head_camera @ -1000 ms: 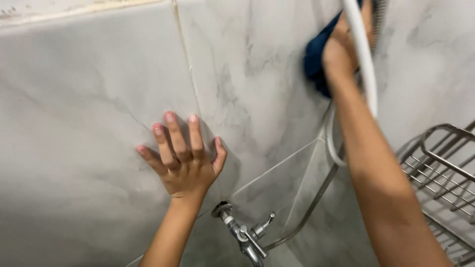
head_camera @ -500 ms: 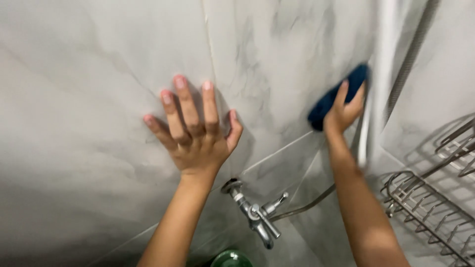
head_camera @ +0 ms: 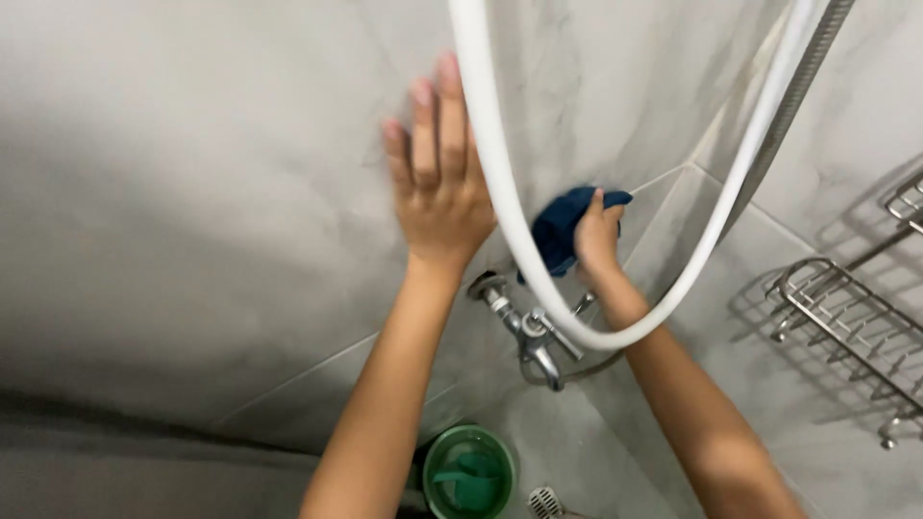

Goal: The person cleans the tiled walls of a shower area using a blue cloth. They wipe the tiles, a metal corner caddy, and the shower faucet, occasionally dipping the cloth into a green bucket of water on the floor.

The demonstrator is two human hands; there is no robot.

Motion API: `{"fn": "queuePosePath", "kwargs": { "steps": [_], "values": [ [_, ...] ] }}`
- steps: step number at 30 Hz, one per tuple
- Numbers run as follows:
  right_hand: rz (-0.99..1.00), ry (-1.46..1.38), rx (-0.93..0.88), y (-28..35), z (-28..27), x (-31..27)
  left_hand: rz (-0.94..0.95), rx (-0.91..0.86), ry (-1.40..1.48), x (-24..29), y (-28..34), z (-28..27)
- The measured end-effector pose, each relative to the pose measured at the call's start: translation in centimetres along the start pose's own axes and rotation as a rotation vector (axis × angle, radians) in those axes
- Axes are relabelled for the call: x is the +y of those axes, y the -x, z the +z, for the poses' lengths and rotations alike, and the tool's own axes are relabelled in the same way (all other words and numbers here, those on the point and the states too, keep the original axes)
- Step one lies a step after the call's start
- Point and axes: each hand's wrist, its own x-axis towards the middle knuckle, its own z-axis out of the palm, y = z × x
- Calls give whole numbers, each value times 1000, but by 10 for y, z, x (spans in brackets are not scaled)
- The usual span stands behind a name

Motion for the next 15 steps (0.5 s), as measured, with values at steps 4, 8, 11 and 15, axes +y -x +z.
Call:
{"fn": "queuePosePath", "kwargs": {
  "steps": [4, 8, 11, 15],
  "values": [
    [-134, 38, -216, 82, -15, -68, 28, 104, 121, -11, 72, -32],
    [-26, 599, -469, 89, -10, -49, 152, -135, 161, -36, 135, -77],
    [-179, 869, -530, 90, 8, -46, 144, -236, 329, -49, 133, -89],
    [-245, 918, -580, 118, 8, -63, -53, -393, 697, -49, 133, -108]
  ]
}}
